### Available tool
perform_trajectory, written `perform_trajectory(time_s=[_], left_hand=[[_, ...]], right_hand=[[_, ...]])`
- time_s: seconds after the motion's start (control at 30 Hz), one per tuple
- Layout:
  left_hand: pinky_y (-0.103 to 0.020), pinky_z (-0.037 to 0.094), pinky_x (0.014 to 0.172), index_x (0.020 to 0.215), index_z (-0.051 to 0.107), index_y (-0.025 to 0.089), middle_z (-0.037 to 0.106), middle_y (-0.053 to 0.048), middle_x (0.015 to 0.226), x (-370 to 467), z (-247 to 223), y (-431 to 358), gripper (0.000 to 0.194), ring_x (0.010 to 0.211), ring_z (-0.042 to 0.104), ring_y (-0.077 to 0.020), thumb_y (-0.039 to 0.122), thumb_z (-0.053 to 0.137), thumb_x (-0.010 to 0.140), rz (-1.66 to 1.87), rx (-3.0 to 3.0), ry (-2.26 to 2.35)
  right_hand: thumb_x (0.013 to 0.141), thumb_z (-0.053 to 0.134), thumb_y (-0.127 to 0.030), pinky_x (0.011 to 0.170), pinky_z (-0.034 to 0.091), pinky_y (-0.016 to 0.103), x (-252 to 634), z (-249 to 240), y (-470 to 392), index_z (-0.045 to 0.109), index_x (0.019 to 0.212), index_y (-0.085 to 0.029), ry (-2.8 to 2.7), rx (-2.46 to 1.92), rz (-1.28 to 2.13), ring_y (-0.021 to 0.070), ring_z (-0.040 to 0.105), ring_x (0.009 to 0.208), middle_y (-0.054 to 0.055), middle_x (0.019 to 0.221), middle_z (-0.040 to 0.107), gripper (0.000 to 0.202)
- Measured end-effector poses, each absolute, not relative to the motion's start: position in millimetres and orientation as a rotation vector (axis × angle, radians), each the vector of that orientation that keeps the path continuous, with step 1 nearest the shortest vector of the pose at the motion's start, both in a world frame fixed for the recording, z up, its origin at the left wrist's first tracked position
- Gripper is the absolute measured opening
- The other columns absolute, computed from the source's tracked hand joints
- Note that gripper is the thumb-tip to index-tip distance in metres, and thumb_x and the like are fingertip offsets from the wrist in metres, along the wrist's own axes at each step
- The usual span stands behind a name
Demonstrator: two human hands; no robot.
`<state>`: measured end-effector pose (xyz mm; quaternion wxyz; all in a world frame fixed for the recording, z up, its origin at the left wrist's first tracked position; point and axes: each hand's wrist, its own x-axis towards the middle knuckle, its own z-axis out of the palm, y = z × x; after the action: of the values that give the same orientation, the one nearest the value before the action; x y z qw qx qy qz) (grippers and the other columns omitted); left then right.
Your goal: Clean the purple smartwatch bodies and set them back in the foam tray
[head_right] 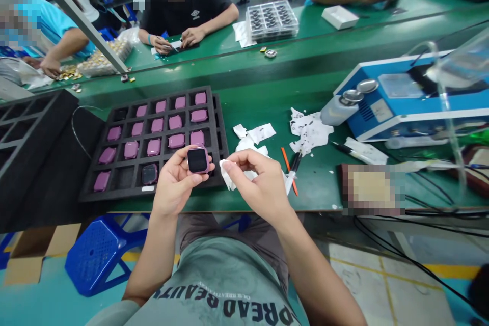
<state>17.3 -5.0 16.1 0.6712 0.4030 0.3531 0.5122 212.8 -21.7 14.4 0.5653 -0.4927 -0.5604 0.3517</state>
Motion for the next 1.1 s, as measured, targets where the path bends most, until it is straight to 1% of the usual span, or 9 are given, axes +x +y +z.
perform_trajectory(time_s=[0.17, 0.33, 0.47, 0.6, 0.77, 0.9, 1.03, 1.1], left_hand=[[-0.025, 0.066, 0.081, 0.126, 0.063, 0.022, 0.082, -0.006, 0.11, 19.7, 15.2, -5.8, 0.064, 0.096, 0.083, -0.0242, 0.012, 0.094, 0.071, 1.158, 0.932, 0.814], [-0.026, 0.067, 0.082, 0.133, 0.059, 0.025, 0.083, -0.004, 0.107, 21.5, 13.9, -5.6, 0.071, 0.093, 0.083, -0.022, 0.013, 0.094, 0.072, 1.189, 0.991, 0.806], [-0.027, 0.067, 0.081, 0.127, 0.06, 0.025, 0.083, -0.004, 0.103, 18.2, 12.6, -4.8, 0.064, 0.095, 0.082, -0.0227, 0.017, 0.094, 0.073, 1.172, 1.023, 0.786], [-0.029, 0.067, 0.079, 0.122, 0.057, 0.026, 0.083, -0.001, 0.094, 14.8, 13.1, -3.6, 0.063, 0.093, 0.082, -0.0226, 0.019, 0.095, 0.072, 1.154, 1.038, 0.754], [-0.024, 0.064, 0.079, 0.117, 0.057, 0.027, 0.082, 0.001, 0.094, 15.5, 14.5, -3.7, 0.06, 0.09, 0.082, -0.018, 0.014, 0.094, 0.072, 1.177, 1.098, 0.743], [-0.021, 0.063, 0.078, 0.116, 0.058, 0.027, 0.084, 0.0, 0.098, 15.4, 11.8, -4.5, 0.057, 0.087, 0.081, -0.0151, 0.011, 0.092, 0.073, 1.195, 1.137, 0.737], [-0.019, 0.063, 0.075, 0.111, 0.059, 0.026, 0.084, 0.001, 0.095, 15.5, 9.5, -5.2, 0.055, 0.08, 0.08, -0.0121, 0.008, 0.093, 0.071, 1.211, 1.176, 0.733], [-0.018, 0.062, 0.072, 0.109, 0.06, 0.025, 0.083, 0.002, 0.091, 16.7, 9.8, -5.8, 0.053, 0.076, 0.079, -0.0112, 0.008, 0.093, 0.071, 1.208, 1.199, 0.746]], right_hand=[[0.09, 0.074, -0.027, 0.061, 0.053, 0.023, 212.1, 16.0, -22.6, 0.074, 0.081, -0.021, -1.306, -1.137, 0.871, 0.0116, 0.065, 0.064, -0.001, 0.073, 0.073, 0.011], [0.089, 0.075, -0.024, 0.06, 0.054, 0.023, 208.3, 21.2, -22.9, 0.075, 0.081, -0.021, -1.295, -1.096, 0.918, 0.0118, 0.065, 0.063, -0.001, 0.072, 0.073, 0.009], [0.089, 0.074, -0.024, 0.06, 0.054, 0.023, 203.2, 25.7, -24.6, 0.073, 0.08, -0.021, -1.282, -1.061, 0.953, 0.0116, 0.065, 0.063, -0.001, 0.071, 0.072, 0.01], [0.09, 0.073, -0.022, 0.062, 0.055, 0.022, 198.0, 31.2, -28.1, 0.072, 0.081, -0.021, -1.285, -1.009, 0.973, 0.0114, 0.066, 0.065, -0.001, 0.073, 0.073, 0.009], [0.09, 0.071, -0.019, 0.061, 0.053, 0.022, 194.2, 37.4, -31.7, 0.072, 0.082, -0.021, -1.349, -1.033, 0.91, 0.0112, 0.065, 0.064, -0.002, 0.073, 0.073, 0.008], [0.087, 0.069, -0.014, 0.06, 0.052, 0.022, 193.6, 39.2, -32.6, 0.071, 0.08, -0.02, -1.387, -1.075, 0.878, 0.0105, 0.064, 0.063, -0.002, 0.071, 0.072, 0.009], [0.085, 0.069, -0.016, 0.053, 0.048, 0.02, 195.6, 39.0, -33.6, 0.072, 0.078, -0.02, -1.38, -1.128, 0.941, 0.0105, 0.064, 0.06, -0.003, 0.067, 0.071, 0.009], [0.085, 0.068, -0.016, 0.053, 0.047, 0.02, 197.2, 38.9, -33.5, 0.072, 0.076, -0.019, -1.358, -1.144, 0.969, 0.0102, 0.064, 0.059, -0.003, 0.065, 0.07, 0.01]])
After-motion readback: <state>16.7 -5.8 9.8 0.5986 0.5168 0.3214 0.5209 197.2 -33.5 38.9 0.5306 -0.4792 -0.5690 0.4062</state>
